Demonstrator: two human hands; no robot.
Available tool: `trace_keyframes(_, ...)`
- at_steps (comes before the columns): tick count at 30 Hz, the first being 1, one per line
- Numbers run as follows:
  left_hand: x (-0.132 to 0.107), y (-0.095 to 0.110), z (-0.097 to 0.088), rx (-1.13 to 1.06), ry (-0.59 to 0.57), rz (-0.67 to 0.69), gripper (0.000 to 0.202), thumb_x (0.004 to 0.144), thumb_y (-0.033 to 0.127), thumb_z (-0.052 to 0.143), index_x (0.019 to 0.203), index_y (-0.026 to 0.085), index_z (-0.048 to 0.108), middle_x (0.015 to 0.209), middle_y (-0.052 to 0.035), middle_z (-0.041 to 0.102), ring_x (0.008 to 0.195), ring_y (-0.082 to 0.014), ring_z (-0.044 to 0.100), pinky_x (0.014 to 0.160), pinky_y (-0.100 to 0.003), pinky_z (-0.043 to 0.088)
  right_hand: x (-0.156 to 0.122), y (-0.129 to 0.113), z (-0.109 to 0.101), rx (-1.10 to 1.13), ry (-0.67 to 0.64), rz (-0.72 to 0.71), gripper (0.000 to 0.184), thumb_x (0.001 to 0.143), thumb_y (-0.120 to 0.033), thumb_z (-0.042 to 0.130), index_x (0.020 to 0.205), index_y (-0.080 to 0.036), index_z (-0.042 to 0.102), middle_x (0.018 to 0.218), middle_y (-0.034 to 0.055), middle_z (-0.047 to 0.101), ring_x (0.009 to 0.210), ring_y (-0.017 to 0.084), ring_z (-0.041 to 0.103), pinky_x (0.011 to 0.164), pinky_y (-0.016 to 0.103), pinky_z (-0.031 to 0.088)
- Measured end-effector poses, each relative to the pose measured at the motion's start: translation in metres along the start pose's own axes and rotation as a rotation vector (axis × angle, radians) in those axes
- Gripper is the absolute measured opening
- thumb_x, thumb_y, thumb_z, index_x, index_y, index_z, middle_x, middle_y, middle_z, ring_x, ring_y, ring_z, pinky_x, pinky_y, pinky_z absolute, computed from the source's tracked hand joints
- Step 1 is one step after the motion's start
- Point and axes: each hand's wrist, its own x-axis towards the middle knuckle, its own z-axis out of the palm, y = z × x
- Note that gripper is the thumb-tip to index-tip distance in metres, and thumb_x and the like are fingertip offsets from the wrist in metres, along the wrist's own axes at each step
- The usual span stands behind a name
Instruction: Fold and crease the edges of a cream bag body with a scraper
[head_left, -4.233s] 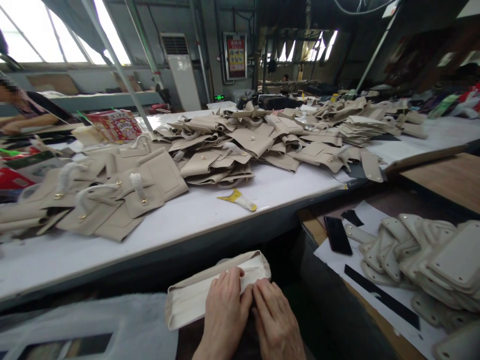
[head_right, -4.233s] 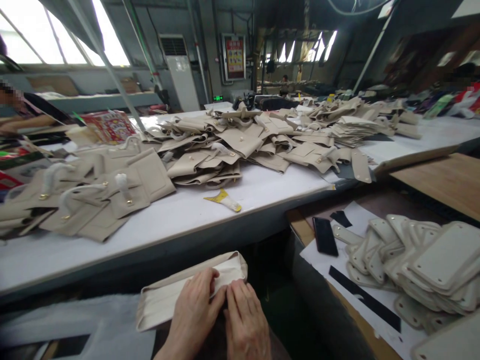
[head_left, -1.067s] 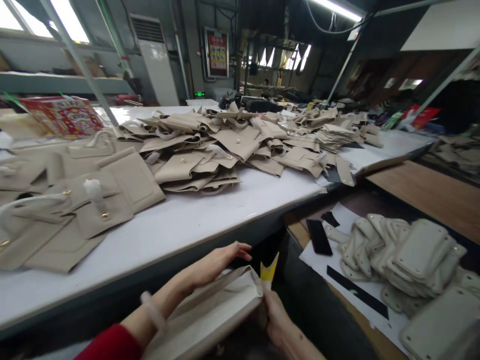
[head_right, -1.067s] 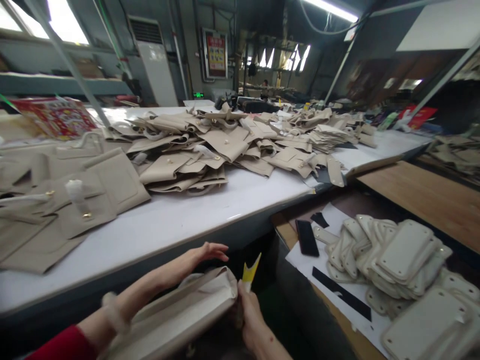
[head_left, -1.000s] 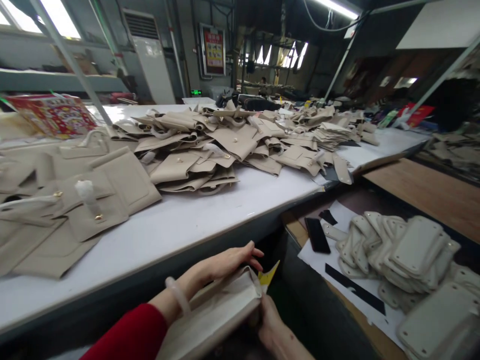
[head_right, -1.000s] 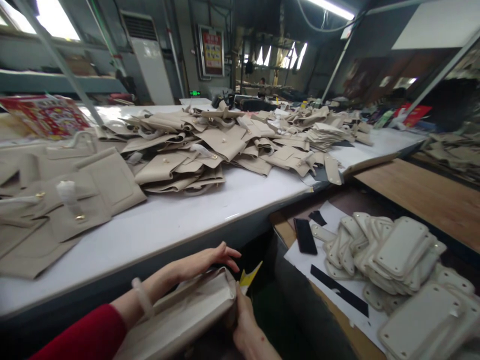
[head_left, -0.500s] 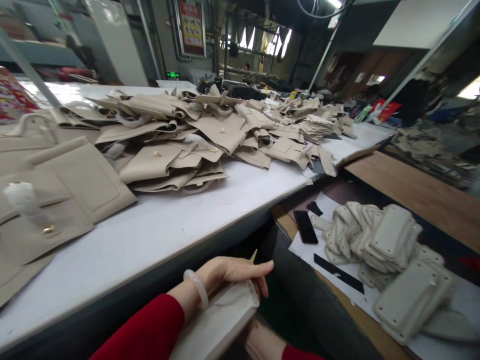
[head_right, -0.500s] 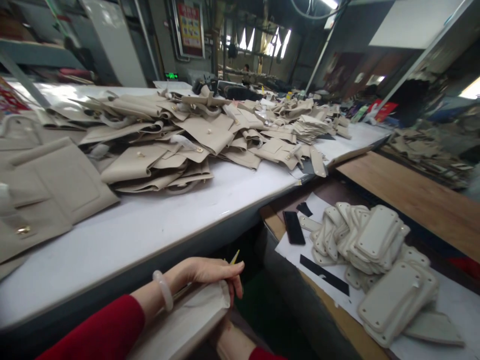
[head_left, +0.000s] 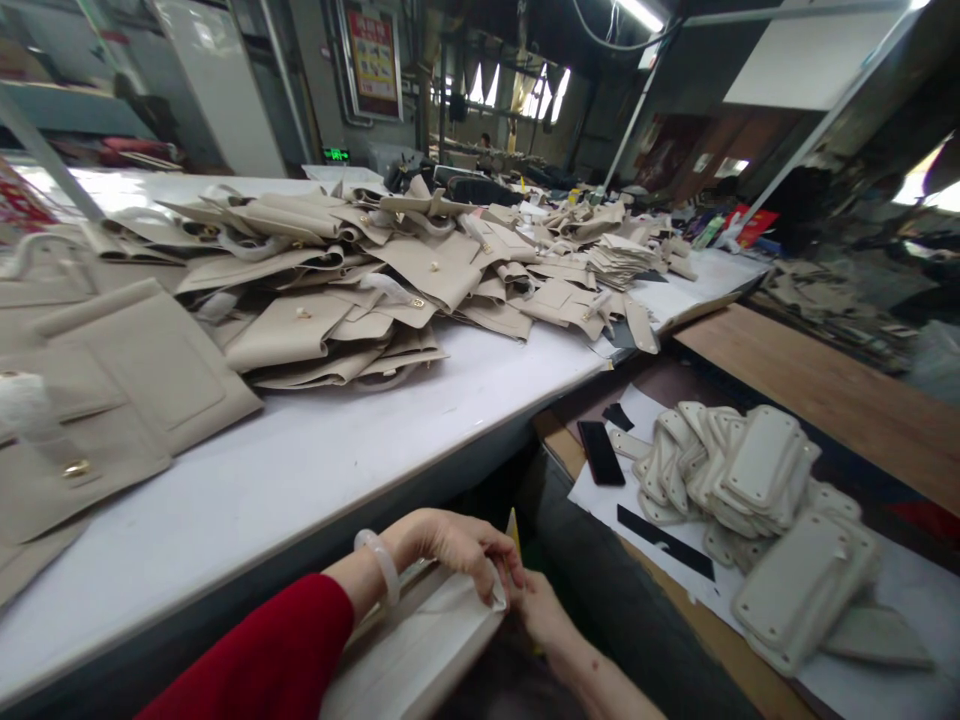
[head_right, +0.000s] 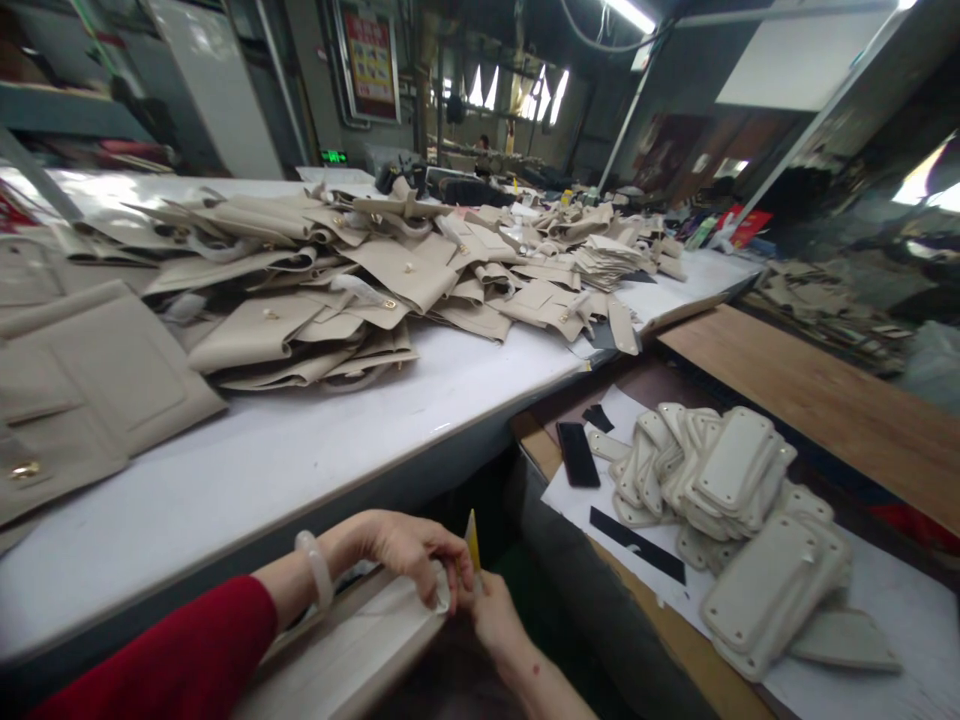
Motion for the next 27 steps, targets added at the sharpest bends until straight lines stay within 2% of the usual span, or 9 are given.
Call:
trace_keyframes(2,0.000,0.001,0.001,-0.043,-0.004,-0.013,0.050,0.054,0.024,0.077,0.102,0.023,0.065,0.090,0.0014,0.071,0.092,-0.0237,0.066,0.088,-0.039,0.050,-0.015,-0.004,-0.046,-0.086,0.053,-0.019,0.031,0.067,-0.040,0.074,0.071,-0.014,0.057,0.056,-0.0031,0.054,0.050,0.011,0.051,0.050,0.024,0.039)
trace_keyframes(4,0.001,0.001,0.002,-0.066,-0.006,-0.028,0.052,0.053,0.023,0.077,0.103,0.023,0.063,0.086,0.0023,0.071,0.089,-0.0228,0.066,0.088,-0.040,0.050,-0.037,-0.016,-0.083,-0.170,0.043,-0.032,0.030,0.075,-0.042,0.069,0.081,-0.014,0.058,0.059,-0.0029,0.057,0.042,0.009,0.050,0.041,0.021,0.035)
trace_keyframes(5,0.001,0.000,0.002,-0.069,-0.008,-0.028,0.052,0.053,0.023,0.077,0.103,0.023,0.062,0.085,0.0025,0.070,0.088,-0.0225,0.065,0.088,-0.040,0.050,-0.048,-0.025,-0.095,-0.233,-0.025,-0.007,0.035,0.084,-0.049,0.059,0.094,-0.016,0.056,0.062,-0.0031,0.059,0.038,0.009,0.051,0.037,0.019,0.034)
trace_keyframes(7,0.002,0.000,0.003,-0.077,-0.016,-0.024,0.054,0.053,0.023,0.077,0.105,0.023,0.061,0.085,0.0026,0.070,0.087,-0.0222,0.066,0.089,-0.040,0.049,-0.068,-0.045,-0.105,-0.263,-0.204,0.081,0.043,0.092,-0.058,0.042,0.103,-0.018,0.052,0.063,-0.0023,0.061,0.038,0.010,0.054,0.034,0.016,0.037)
trace_keyframes(9,0.002,-0.001,0.003,-0.102,-0.016,-0.018,0.056,0.054,0.023,0.078,0.107,0.023,0.059,0.087,0.0021,0.070,0.088,-0.0223,0.066,0.089,-0.040,0.049,-0.082,-0.060,-0.098,-0.260,-0.342,0.176,0.044,0.093,-0.059,0.039,0.101,-0.018,0.052,0.062,-0.0019,0.061,0.038,0.009,0.055,0.033,0.014,0.038)
trace_keyframes(12,0.000,0.001,0.004,-0.134,-0.007,-0.024,0.064,0.052,0.026,0.082,0.111,0.022,0.058,0.091,0.0008,0.069,0.092,-0.0236,0.066,0.090,-0.039,0.049,-0.086,-0.070,-0.074,-0.268,-0.406,0.252,0.036,0.094,-0.050,0.042,0.096,-0.017,0.054,0.057,-0.0015,0.059,0.034,0.008,0.049,0.030,0.013,0.035)
trace_keyframes(16,-0.003,0.004,0.002,-0.013,0.050,-0.047,0.079,0.053,0.035,0.085,0.125,0.021,0.055,0.103,-0.0025,0.067,0.100,-0.0268,0.063,0.092,-0.039,0.049,-0.080,-0.072,-0.049,-0.254,-0.395,0.317,0.028,0.096,-0.040,0.038,0.094,-0.017,0.054,0.052,-0.0014,0.057,0.030,0.007,0.043,0.028,0.012,0.032)
trace_keyframes(22,-0.007,0.007,-0.003,0.178,0.064,-0.035,0.088,0.060,0.044,0.080,0.138,0.019,0.049,0.113,-0.0066,0.063,0.105,-0.0289,0.060,0.091,-0.038,0.049,-0.081,-0.083,-0.037,-0.266,-0.363,0.376,0.027,0.100,-0.034,0.034,0.095,-0.016,0.054,0.051,-0.0022,0.054,0.031,0.005,0.043,0.031,0.010,0.032)
trace_keyframes(27,-0.007,0.008,-0.003,0.214,0.068,-0.033,0.094,0.059,0.045,0.080,0.141,0.016,0.045,0.115,-0.0086,0.061,0.104,-0.0284,0.059,0.091,-0.037,0.049,-0.080,-0.079,-0.032,-0.283,-0.337,0.381,0.032,0.098,-0.042,0.038,0.095,-0.015,0.055,0.049,-0.0031,0.053,0.033,0.006,0.044,0.034,0.011,0.036)
